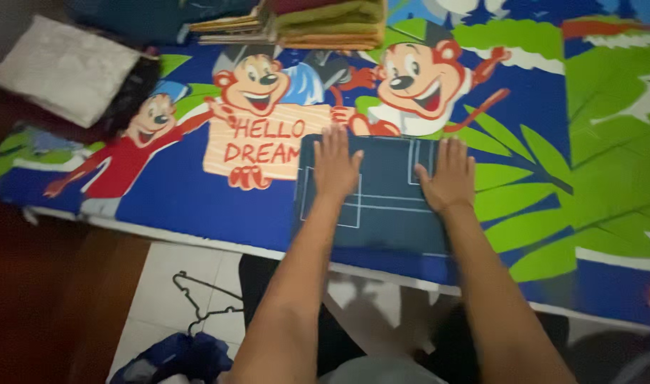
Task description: The person folds a dark blue patterned sheet on a bed, smoothing it and folding it into a compact rectangle. They then place the folded sheet on a stack of other linens and pick up a pink towel to begin folding it.
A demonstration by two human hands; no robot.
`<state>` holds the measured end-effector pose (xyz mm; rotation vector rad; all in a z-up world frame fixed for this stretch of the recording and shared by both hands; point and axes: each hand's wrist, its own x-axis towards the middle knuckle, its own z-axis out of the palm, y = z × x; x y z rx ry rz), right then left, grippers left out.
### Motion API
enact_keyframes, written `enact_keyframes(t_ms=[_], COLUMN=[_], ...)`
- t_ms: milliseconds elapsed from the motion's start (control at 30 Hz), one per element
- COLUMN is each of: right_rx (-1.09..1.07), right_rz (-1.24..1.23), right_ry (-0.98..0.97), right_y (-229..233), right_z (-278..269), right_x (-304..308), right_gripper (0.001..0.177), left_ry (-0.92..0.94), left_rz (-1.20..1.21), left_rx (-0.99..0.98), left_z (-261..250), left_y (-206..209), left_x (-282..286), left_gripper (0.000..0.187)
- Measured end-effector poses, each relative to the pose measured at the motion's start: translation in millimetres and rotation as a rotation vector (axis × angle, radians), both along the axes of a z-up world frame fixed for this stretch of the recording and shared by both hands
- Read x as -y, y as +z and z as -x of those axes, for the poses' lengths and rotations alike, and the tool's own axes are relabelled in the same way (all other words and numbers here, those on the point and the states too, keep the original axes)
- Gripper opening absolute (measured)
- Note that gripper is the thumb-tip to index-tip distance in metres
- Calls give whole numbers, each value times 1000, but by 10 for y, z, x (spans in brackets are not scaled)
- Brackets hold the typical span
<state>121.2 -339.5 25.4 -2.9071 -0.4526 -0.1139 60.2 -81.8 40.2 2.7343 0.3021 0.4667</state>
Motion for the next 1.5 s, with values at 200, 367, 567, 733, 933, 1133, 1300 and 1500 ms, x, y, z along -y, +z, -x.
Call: enact_keyframes(t_ms=[200,367,567,733,933,1133,1300,1500], right_rx=[-43,-40,-29,4,52,170,277,238], right_rz=[-68,-65,-63,-60,-47,-116,127,69], right_ry=[-11,-2,6,20,-91,-130,-120,-158], right_y=[-82,0,-10,-89,-236,-316,-35,392], right_z=[15,11,-40,25,361,848,1555,1738], right_x=[60,-8,12,150,600,743,852,846], right_gripper=[97,96,95,92,88,88,81,54], left_ry=[-286,-77,-198,-122,45,-441,-508,-332], left_rz=[61,-45,108,9,-126,-86,-76,-56], left_rx=[-215,-111,-199,-228,-36,19,-57,64], left_z=[387,255,571,835,727,330,-311,-784], left_y=[-20,-80,-132,-74,84,-87,-271,-46], left_x=[285,-478,11,-183,-301,1185,1722,1954], left_gripper=[82,84,84,83,86,82,82,77])
